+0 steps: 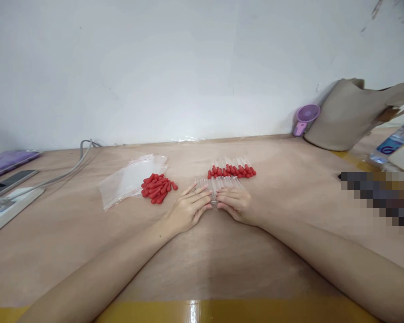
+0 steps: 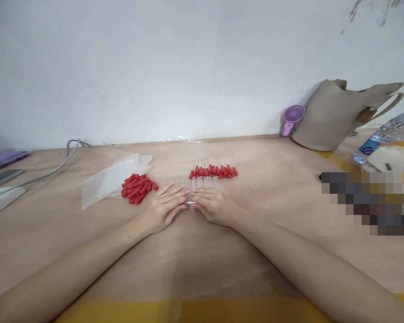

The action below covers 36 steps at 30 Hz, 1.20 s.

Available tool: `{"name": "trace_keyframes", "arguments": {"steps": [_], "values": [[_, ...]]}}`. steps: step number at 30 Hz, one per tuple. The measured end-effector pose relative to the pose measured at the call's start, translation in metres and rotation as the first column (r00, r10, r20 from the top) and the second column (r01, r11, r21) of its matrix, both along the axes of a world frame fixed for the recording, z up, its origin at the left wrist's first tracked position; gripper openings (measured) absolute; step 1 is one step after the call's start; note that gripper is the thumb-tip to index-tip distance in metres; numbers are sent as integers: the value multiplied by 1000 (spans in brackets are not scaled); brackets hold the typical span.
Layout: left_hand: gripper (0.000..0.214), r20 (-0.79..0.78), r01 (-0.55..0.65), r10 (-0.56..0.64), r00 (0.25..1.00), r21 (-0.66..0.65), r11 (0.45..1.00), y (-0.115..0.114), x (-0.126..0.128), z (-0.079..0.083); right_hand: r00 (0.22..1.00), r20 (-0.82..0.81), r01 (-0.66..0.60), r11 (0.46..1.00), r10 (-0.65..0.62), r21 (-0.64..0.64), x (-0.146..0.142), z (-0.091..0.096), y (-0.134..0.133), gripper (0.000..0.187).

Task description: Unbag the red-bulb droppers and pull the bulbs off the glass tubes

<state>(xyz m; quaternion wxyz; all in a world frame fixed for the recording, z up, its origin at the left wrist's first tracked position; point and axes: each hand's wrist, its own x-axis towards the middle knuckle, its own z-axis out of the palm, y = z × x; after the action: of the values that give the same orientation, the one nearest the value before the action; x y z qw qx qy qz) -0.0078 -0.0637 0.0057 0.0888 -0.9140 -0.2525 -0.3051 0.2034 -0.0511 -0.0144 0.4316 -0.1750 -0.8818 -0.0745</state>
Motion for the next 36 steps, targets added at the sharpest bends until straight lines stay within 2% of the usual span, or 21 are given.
{"name": "trace_keyframes", "arguments": {"steps": [6, 15, 28, 33, 36], "values": [[19, -23, 20, -21, 1000, -25, 999, -2, -1, 0, 998, 51, 23, 999, -25, 40, 2, 4, -5, 11], [20, -40, 30, -34, 999, -98, 995, -4, -4, 3, 989, 109, 86, 985, -103, 150, 2, 10, -11, 14], [17, -72, 41, -40, 997, 7, 999, -10, -11, 7, 996, 71, 40, 963, -61, 267, 6, 11, -13, 14], [15, -69, 76, -73, 995, 35, 997, -11, -14, 5, 998, 62, -9, 972, -5, 235, 7, 11, -14, 18], [15, -13, 63, -62, 998, 39, 997, -10, -23, 2, 999, -29, -17, 987, 22, 159, 12, 10, -8, 19]]}}
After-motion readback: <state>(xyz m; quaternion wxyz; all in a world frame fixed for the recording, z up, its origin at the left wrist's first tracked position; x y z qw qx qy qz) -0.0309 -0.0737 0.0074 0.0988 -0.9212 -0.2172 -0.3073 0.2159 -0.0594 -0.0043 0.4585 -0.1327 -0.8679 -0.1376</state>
